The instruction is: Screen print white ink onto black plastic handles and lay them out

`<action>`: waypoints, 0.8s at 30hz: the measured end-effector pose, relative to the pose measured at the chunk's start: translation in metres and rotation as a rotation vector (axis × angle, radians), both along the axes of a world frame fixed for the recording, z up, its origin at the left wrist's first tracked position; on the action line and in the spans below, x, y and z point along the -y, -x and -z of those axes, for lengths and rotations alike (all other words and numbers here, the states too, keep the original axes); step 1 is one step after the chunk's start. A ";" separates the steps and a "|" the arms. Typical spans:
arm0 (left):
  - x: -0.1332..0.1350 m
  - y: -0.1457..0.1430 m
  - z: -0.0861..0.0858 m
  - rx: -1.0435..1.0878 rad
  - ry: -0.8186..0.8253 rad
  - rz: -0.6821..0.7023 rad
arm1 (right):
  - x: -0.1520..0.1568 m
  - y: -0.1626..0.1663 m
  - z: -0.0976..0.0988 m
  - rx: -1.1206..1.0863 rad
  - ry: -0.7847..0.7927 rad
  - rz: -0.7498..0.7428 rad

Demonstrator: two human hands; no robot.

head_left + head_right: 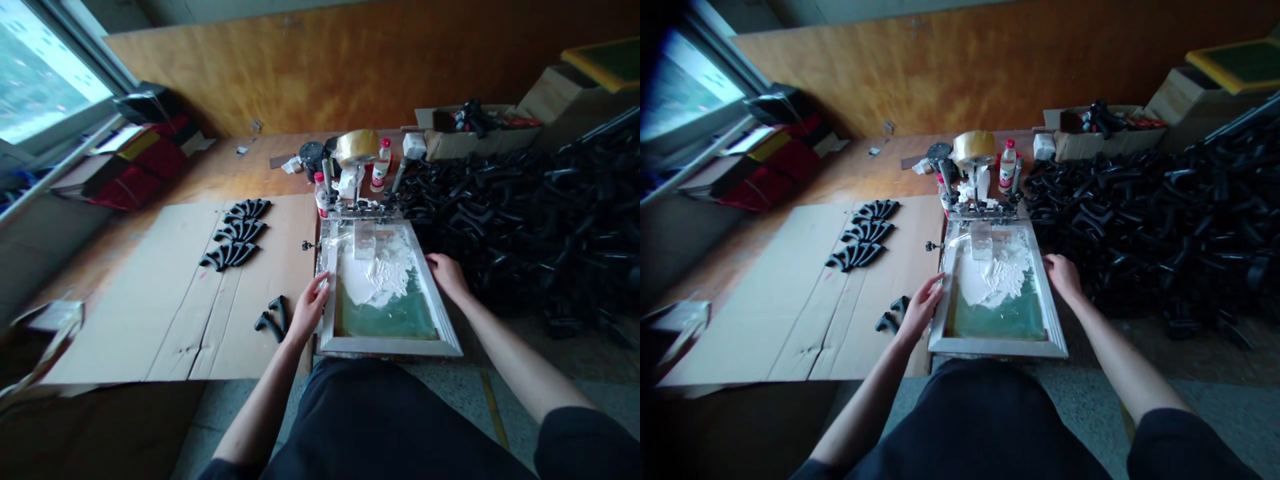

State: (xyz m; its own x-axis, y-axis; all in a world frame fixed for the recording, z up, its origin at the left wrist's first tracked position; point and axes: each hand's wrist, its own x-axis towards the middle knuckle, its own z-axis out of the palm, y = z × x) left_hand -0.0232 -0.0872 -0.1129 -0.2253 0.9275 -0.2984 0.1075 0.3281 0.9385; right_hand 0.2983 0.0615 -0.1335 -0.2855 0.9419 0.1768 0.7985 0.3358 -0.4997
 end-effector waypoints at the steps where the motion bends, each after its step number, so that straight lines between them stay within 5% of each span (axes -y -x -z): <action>1: 0.003 -0.002 0.014 -0.011 0.027 -0.007 | -0.008 0.001 -0.005 -0.016 -0.026 0.047; 3: 0.005 -0.004 0.036 -0.072 0.059 -0.020 | -0.019 0.020 -0.015 -0.044 -0.128 0.050; 6: 0.000 -0.005 0.052 -0.173 0.095 -0.022 | -0.024 0.073 -0.029 -0.008 -0.237 -0.141; 10: -0.003 -0.002 0.059 -0.211 0.119 -0.013 | -0.013 0.123 -0.032 0.167 -0.100 -0.299; 14: -0.001 -0.002 0.065 -0.212 0.121 -0.030 | 0.017 0.116 -0.021 0.241 -0.059 -0.436; 20: -0.001 -0.004 0.069 -0.225 0.108 -0.025 | 0.044 0.080 -0.022 0.255 -0.070 -0.847; 24: -0.001 -0.004 0.064 -0.214 0.100 -0.032 | 0.035 0.084 -0.030 0.193 -0.021 -0.755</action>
State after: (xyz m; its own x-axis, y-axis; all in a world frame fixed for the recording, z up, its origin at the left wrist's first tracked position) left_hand -0.0193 -0.0863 -0.1773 -0.3221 0.8870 -0.3310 0.2882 0.4249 0.8581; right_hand 0.2143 0.0264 -0.1032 -0.8757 0.4772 0.0741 0.4221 0.8308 -0.3628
